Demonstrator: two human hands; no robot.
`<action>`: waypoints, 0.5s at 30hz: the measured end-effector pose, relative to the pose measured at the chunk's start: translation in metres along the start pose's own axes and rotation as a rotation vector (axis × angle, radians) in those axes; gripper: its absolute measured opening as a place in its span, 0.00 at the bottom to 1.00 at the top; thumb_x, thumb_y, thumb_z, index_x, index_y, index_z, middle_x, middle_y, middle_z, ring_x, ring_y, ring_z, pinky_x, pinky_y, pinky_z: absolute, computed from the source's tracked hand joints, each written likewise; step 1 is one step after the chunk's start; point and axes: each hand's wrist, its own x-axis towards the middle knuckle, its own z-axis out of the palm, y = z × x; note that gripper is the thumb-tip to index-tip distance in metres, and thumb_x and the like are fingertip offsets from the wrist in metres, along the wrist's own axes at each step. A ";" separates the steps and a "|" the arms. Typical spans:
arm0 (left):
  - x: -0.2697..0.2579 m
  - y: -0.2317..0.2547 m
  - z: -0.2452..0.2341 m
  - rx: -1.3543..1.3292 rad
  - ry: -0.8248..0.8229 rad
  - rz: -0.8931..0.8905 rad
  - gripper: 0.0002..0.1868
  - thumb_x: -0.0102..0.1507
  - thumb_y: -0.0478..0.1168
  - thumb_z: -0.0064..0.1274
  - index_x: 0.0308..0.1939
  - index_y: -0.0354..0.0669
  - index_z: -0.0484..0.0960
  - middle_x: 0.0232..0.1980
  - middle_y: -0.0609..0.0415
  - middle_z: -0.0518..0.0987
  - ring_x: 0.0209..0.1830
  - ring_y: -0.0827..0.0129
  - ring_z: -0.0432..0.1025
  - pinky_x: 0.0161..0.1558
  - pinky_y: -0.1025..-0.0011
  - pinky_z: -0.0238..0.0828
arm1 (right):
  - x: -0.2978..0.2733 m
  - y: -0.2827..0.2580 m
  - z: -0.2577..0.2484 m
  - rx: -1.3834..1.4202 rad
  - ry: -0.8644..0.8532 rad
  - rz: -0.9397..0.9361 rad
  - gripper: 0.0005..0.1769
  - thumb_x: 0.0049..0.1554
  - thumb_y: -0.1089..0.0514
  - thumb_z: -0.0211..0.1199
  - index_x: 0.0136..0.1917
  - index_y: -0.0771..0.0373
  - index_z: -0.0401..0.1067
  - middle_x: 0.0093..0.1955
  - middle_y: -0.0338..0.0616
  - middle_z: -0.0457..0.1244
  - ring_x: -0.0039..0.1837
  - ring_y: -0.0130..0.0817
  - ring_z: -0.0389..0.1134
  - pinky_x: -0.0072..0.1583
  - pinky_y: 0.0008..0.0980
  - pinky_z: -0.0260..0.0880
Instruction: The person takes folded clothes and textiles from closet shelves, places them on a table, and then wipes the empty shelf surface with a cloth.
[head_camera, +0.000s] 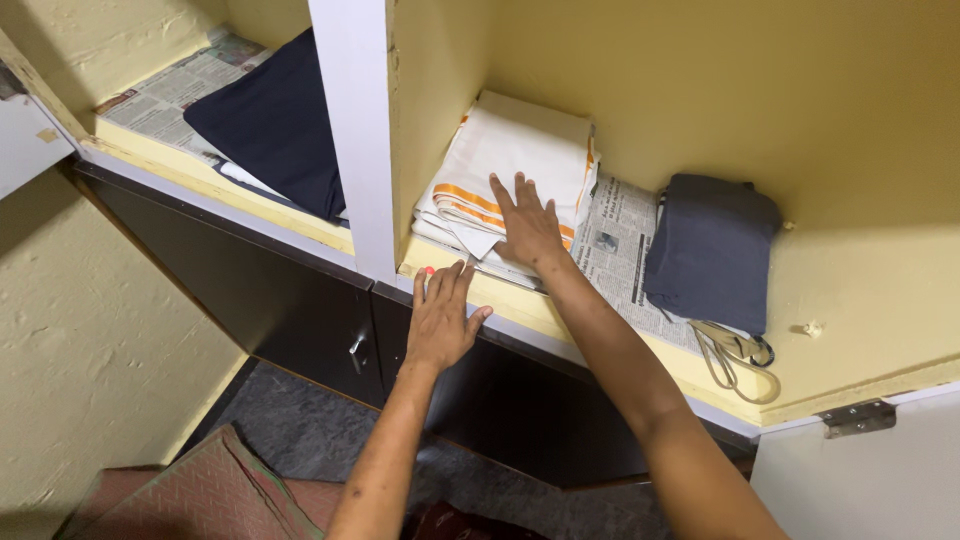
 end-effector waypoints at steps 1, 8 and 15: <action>0.000 0.000 0.001 -0.006 -0.001 -0.002 0.39 0.66 0.58 0.49 0.72 0.35 0.63 0.73 0.43 0.65 0.74 0.53 0.57 0.77 0.47 0.33 | 0.002 0.000 0.002 0.000 0.001 -0.003 0.68 0.37 0.56 0.81 0.82 0.52 0.44 0.80 0.68 0.45 0.79 0.64 0.48 0.68 0.66 0.55; 0.000 -0.002 0.002 0.001 -0.033 -0.013 0.40 0.66 0.58 0.48 0.75 0.37 0.60 0.73 0.43 0.65 0.74 0.53 0.55 0.77 0.47 0.32 | 0.007 0.007 0.022 -0.093 0.281 0.030 0.44 0.49 0.67 0.70 0.77 0.50 0.65 0.68 0.53 0.65 0.67 0.49 0.69 0.65 0.48 0.70; 0.001 -0.003 0.000 -0.007 -0.070 -0.028 0.40 0.67 0.59 0.47 0.75 0.39 0.60 0.75 0.44 0.63 0.76 0.55 0.54 0.77 0.48 0.31 | 0.031 0.042 -0.067 0.247 0.161 0.243 0.39 0.38 0.58 0.79 0.63 0.48 0.72 0.47 0.49 0.73 0.50 0.45 0.76 0.60 0.44 0.71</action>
